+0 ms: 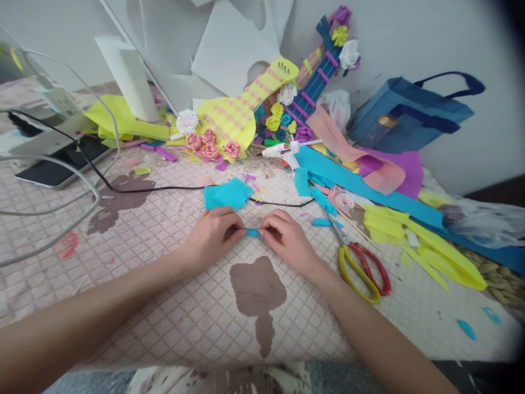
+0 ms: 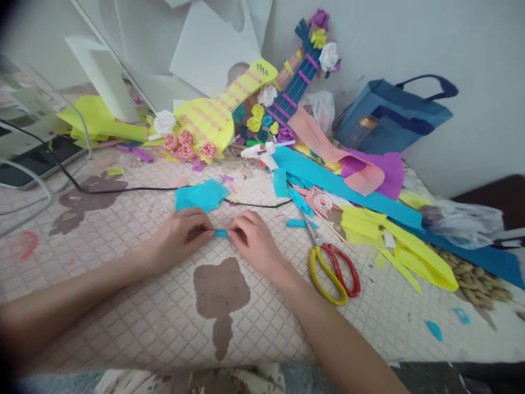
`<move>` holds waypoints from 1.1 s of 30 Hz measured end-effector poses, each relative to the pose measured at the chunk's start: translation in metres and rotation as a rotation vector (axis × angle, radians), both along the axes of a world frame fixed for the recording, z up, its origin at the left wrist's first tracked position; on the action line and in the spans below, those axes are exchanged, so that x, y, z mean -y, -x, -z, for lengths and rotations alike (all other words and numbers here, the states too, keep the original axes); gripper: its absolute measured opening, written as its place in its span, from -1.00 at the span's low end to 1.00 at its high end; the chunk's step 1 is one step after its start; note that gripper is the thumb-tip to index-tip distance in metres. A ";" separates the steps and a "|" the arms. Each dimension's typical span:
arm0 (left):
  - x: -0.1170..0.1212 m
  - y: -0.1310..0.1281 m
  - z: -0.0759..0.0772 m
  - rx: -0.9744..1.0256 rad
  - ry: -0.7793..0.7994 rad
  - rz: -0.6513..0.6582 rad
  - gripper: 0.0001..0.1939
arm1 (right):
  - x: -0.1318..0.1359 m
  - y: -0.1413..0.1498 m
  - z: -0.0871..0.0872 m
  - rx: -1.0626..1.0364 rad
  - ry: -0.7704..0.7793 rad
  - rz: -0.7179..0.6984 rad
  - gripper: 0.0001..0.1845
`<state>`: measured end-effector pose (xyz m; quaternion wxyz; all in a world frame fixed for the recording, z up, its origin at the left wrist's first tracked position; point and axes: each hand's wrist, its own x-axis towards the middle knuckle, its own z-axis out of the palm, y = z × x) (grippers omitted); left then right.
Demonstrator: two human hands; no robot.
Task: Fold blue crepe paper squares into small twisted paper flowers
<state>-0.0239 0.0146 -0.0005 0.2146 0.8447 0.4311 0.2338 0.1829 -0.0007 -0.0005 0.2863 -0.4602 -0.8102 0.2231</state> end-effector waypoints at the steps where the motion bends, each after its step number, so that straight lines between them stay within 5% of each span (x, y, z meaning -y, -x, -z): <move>1: -0.001 0.000 0.001 0.002 -0.009 -0.011 -0.87 | -0.001 0.001 0.000 -0.002 0.004 0.017 -0.89; 33: 0.000 0.002 0.006 0.116 0.000 -0.030 -0.88 | -0.003 0.002 0.000 -0.029 0.008 0.033 -0.90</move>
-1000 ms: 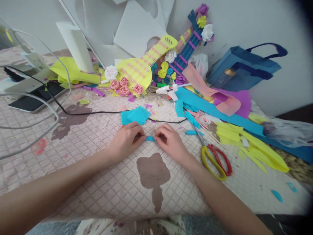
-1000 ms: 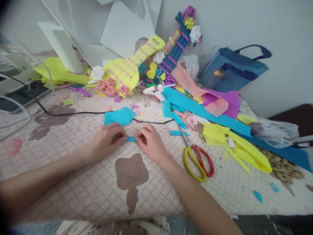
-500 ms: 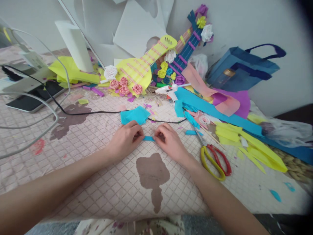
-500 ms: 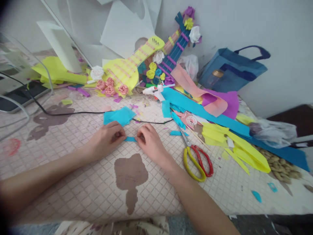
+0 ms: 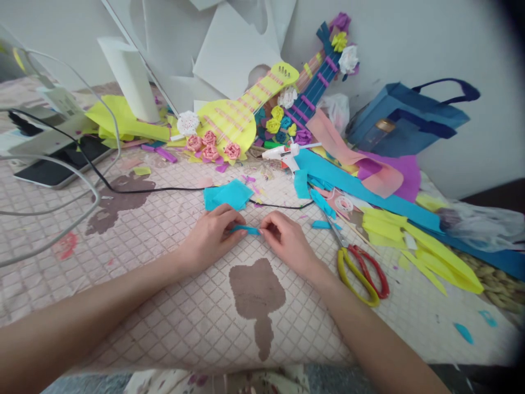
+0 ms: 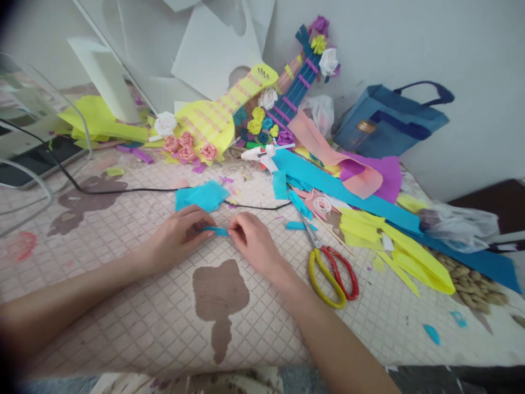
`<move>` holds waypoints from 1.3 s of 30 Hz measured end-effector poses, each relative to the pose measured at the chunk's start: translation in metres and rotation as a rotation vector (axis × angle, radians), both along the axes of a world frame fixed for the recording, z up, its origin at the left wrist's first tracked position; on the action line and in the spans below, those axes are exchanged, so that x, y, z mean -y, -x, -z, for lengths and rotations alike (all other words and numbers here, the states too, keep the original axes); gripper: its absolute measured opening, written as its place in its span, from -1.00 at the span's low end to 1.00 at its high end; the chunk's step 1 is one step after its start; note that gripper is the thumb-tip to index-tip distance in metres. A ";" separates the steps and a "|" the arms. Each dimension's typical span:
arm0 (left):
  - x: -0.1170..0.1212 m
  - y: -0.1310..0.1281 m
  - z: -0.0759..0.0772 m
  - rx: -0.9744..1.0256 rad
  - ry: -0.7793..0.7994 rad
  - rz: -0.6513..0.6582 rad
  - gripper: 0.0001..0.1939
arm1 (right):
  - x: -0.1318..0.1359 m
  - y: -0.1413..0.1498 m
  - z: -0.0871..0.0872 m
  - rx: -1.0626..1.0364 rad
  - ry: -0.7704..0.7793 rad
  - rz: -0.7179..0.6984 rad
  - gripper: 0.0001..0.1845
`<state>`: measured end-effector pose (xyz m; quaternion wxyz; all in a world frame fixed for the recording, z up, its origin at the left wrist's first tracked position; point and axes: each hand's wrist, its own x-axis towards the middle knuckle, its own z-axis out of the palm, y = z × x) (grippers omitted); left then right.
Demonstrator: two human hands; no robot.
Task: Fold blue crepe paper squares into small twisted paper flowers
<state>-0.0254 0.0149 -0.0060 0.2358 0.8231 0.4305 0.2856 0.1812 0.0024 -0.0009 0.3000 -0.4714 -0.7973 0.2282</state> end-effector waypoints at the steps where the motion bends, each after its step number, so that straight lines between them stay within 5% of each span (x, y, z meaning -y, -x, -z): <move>1: 0.001 0.000 -0.001 0.041 0.011 0.002 -0.84 | 0.001 0.000 -0.001 -0.013 0.001 -0.002 -0.90; 5: 0.007 -0.002 -0.007 0.186 0.100 -0.015 -0.68 | 0.006 0.003 -0.007 -0.080 -0.014 -0.021 -0.93; 14: 0.008 -0.004 -0.018 0.356 0.473 -0.002 -0.79 | 0.014 0.009 -0.012 -0.238 0.095 -0.008 -0.96; 18: 0.008 -0.004 -0.019 0.393 0.492 0.008 -0.80 | 0.015 0.012 -0.011 -0.306 0.228 -0.012 -0.78; 26: 0.010 -0.005 -0.020 0.390 0.426 0.007 -0.82 | 0.018 0.018 -0.011 -0.309 0.261 0.024 -0.96; 32: 0.010 -0.005 -0.019 0.402 0.405 -0.059 -0.82 | 0.015 0.016 -0.008 -0.403 0.276 0.043 -0.94; 39: 0.002 0.001 -0.019 0.419 0.507 -0.170 -0.77 | 0.011 0.010 -0.007 -0.552 0.473 0.102 -0.83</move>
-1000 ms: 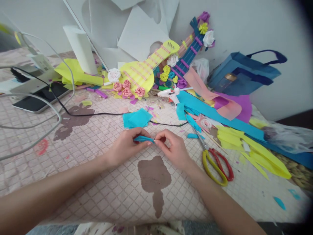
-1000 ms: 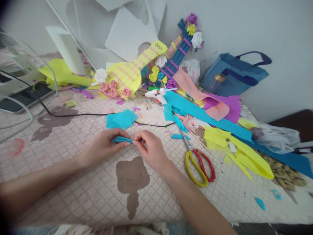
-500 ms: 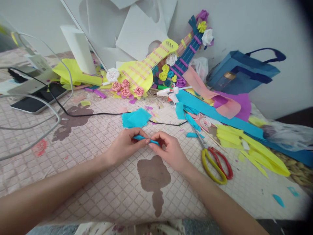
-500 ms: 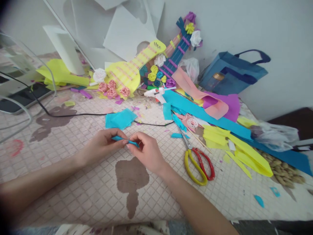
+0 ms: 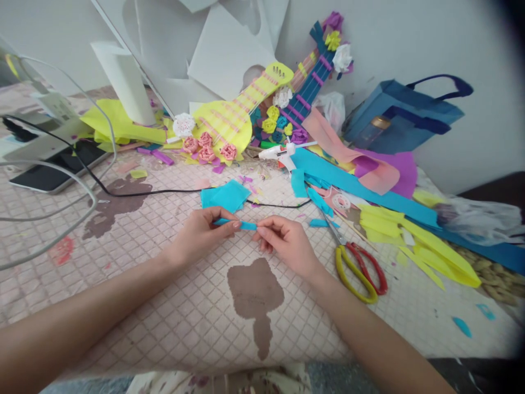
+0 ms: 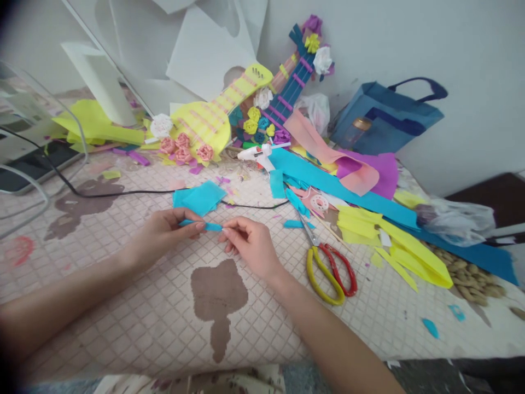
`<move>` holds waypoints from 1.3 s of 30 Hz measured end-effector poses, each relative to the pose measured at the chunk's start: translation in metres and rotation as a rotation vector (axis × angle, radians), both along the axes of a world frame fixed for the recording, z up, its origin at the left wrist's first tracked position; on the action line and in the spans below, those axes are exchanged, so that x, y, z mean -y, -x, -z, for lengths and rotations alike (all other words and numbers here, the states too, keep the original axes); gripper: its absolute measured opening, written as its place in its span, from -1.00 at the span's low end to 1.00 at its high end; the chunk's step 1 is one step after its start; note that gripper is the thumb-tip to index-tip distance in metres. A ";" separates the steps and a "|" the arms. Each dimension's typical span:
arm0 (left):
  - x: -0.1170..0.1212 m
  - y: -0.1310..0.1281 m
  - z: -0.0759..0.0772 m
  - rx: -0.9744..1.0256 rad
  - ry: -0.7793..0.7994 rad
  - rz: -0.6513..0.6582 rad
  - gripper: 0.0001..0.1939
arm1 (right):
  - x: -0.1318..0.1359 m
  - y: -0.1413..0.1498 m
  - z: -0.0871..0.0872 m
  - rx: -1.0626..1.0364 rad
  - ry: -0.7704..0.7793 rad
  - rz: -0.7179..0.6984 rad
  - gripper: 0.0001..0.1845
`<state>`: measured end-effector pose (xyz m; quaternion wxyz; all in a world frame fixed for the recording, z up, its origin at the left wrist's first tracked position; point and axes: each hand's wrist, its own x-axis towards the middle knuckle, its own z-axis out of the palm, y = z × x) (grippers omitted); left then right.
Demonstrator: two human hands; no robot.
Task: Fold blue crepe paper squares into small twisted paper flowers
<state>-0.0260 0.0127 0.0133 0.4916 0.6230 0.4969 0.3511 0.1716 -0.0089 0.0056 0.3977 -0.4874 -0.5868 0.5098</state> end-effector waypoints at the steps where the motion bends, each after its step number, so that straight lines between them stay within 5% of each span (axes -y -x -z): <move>1: -0.001 0.001 0.000 0.007 0.020 -0.005 -0.76 | -0.001 -0.001 -0.001 -0.021 0.012 -0.004 -0.78; 5: -0.001 0.002 0.000 0.037 0.048 -0.006 -0.74 | -0.002 0.001 -0.002 -0.043 0.020 -0.040 -0.68; 21: 0.002 -0.002 0.000 0.045 -0.027 0.050 -0.81 | 0.001 0.007 0.000 0.108 -0.175 -0.023 -0.84; 33: -0.008 0.013 -0.001 0.324 0.437 0.224 -0.78 | -0.002 0.001 0.001 0.192 -0.199 0.039 -0.84; 39: -0.009 0.014 -0.006 0.265 0.378 0.283 -0.66 | -0.001 0.000 0.001 0.219 -0.207 0.012 -0.85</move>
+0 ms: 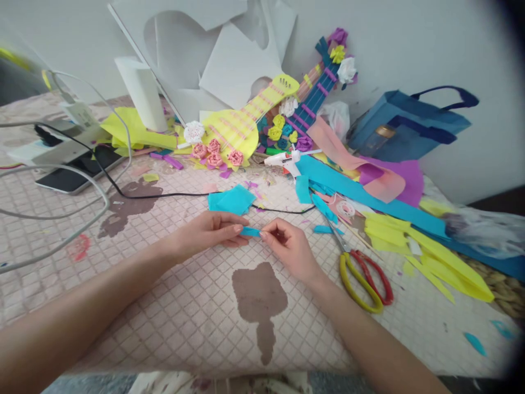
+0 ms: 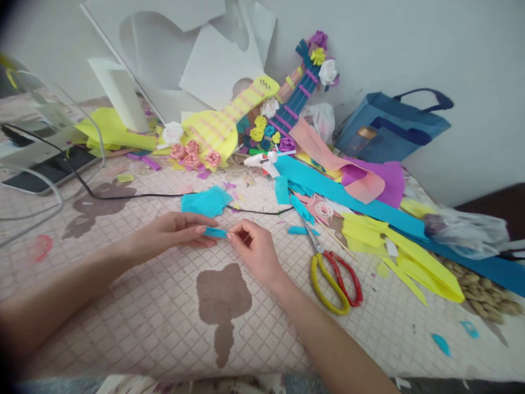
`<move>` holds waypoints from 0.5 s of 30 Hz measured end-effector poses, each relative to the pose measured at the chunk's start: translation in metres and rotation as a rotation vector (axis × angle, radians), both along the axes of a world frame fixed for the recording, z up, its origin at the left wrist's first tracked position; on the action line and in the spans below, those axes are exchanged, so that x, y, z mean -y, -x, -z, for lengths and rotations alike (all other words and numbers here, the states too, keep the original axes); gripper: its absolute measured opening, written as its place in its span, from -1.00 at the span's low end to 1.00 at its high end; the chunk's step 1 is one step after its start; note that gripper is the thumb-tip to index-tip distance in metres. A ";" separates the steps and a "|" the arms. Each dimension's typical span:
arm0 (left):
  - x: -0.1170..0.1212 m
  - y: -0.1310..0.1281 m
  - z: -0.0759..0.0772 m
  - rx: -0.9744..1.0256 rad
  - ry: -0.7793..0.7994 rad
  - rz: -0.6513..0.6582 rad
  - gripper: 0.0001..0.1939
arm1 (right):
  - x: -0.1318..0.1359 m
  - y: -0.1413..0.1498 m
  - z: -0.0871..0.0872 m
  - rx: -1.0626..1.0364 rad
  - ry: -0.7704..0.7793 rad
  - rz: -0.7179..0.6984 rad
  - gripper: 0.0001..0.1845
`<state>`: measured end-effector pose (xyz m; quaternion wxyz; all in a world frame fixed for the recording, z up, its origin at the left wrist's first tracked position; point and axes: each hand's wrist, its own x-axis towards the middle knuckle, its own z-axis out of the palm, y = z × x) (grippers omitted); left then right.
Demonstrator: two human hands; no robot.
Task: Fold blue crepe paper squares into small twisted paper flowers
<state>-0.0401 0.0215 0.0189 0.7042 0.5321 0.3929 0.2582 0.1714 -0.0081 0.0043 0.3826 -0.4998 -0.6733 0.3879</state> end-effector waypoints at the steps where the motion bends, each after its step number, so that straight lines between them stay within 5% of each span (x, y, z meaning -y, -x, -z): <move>1: 0.001 -0.001 0.000 -0.029 -0.028 -0.018 -0.68 | 0.000 0.000 0.000 0.009 -0.001 -0.008 -0.85; 7: 0.005 -0.009 0.001 -0.116 -0.082 -0.144 -0.79 | 0.003 0.005 -0.001 0.006 0.009 -0.044 -0.84; 15: 0.011 -0.011 0.006 -0.133 -0.213 -0.084 -0.75 | 0.002 0.007 -0.001 0.017 0.004 -0.034 -0.83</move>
